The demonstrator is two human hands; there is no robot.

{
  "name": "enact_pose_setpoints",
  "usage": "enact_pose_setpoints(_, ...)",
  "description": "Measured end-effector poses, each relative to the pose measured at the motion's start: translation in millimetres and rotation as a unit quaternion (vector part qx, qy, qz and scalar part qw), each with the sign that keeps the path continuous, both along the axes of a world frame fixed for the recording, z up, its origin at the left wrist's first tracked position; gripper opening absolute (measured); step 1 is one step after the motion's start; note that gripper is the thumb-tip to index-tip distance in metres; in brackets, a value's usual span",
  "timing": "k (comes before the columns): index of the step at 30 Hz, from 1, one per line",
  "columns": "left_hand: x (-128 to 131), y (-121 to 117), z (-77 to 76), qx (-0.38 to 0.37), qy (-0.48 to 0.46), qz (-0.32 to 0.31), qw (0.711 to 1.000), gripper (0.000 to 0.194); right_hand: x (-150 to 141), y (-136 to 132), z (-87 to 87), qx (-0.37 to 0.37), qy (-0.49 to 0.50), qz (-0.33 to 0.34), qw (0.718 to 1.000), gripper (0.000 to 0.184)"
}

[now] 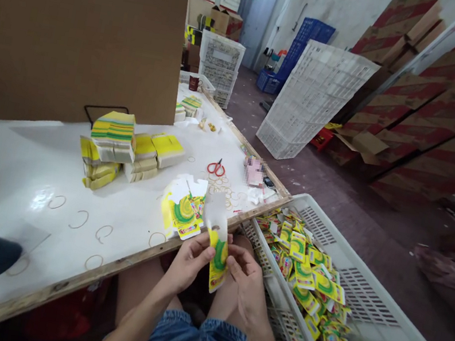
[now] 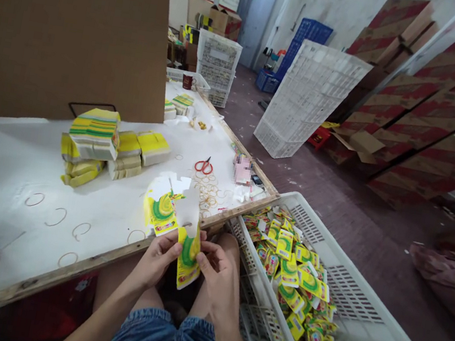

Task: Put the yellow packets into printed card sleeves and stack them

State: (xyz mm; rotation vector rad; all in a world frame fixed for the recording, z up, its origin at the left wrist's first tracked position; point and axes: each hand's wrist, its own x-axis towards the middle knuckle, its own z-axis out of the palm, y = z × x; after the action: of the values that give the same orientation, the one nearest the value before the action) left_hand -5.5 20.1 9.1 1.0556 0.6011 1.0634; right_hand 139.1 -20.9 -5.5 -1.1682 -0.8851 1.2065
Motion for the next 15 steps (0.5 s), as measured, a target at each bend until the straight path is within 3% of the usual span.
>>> enact_pose_setpoints(5, 10, -2, -4.1, -0.054, 0.033, 0.078, 0.995, 0.045, -2, -4, -4.3, -0.028, -0.042, -0.016, 0.999, 0.033)
enact_pose_setpoints(9, 12, -6, -10.7, -0.031, 0.068, 0.109, 0.991, 0.046, -4, -5, -4.1, -0.006, -0.081, -0.067, 0.994, 0.030)
enact_pose_setpoints(12, 11, -11, -9.0, -0.005, 0.073, 0.093, 0.993, 0.065, 2, -5, 0.9, 0.029, -0.106, -0.063, 0.992, 0.028)
enact_pose_setpoints(15, 7, -14, -3.3, 0.021, 0.090, 0.032, 0.995, 0.067, 11, -4, 9.0, 0.059, -0.111, -0.020, 0.992, 0.051)
